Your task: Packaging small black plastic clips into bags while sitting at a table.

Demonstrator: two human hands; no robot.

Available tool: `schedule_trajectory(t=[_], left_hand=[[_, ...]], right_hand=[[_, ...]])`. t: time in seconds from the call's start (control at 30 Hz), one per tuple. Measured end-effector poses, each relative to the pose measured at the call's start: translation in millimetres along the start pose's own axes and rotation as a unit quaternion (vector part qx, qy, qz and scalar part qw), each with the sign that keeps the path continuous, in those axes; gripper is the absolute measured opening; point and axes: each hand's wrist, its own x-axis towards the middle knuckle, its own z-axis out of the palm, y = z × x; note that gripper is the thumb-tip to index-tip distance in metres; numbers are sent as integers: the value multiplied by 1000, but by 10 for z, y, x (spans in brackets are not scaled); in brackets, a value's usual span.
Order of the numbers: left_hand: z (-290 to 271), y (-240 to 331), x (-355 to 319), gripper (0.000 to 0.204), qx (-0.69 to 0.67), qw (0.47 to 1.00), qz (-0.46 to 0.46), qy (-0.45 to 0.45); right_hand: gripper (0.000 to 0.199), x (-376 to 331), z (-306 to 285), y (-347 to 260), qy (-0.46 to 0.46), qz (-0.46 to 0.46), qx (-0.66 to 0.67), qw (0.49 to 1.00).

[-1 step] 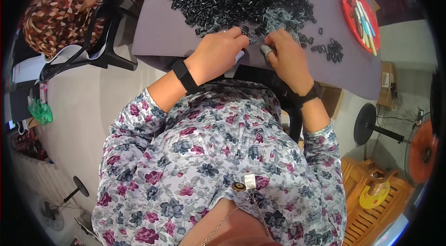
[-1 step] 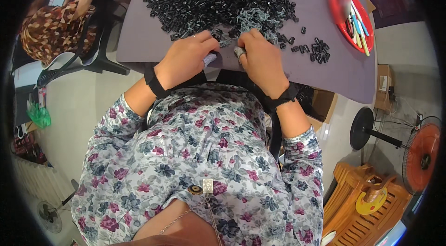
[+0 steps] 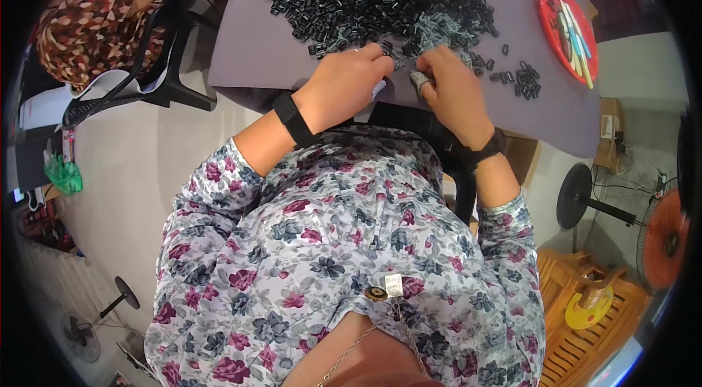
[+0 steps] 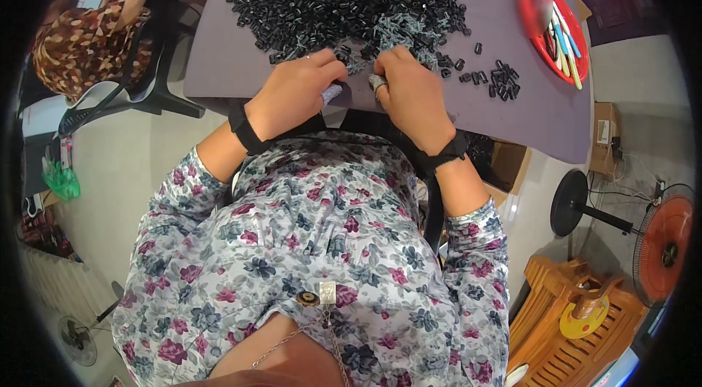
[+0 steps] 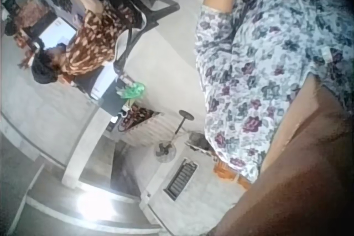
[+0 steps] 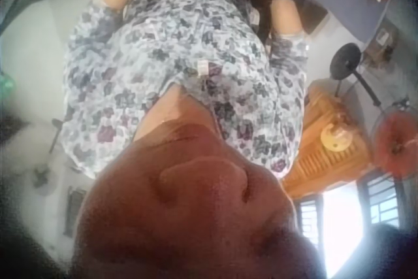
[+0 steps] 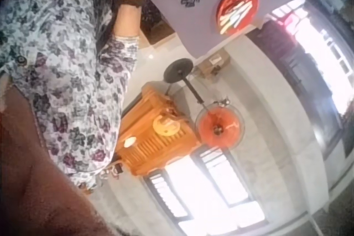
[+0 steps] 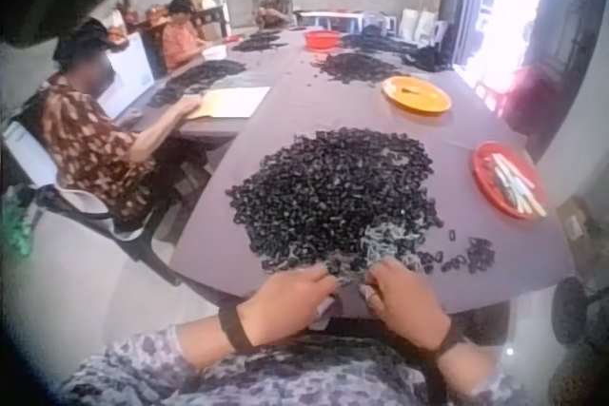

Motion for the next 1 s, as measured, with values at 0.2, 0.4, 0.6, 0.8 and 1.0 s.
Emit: schedule_trajectory(t=[0.2, 0.4, 0.6, 0.8, 1.0], left_hand=[[-3, -12, -26, 25, -19, 1000, 0, 19], [-11, -9, -21, 26, -18, 1000, -9, 15], [-19, -27, -19, 33, -71, 996, -54, 20], [-42, 3, 62, 35, -132, 989, -42, 61], [-25, 51, 135, 32, -202, 974, -38, 90]], right_hand=[[15, 25, -78, 34, 7, 41, 114, 993], [30, 16, -30, 100, -25, 85, 227, 970], [27, 32, 65, 144, 30, 89, 373, 923], [32, 67, -47, 32, -10, 117, 386, 915], [27, 108, -32, -91, -3, 93, 387, 918]])
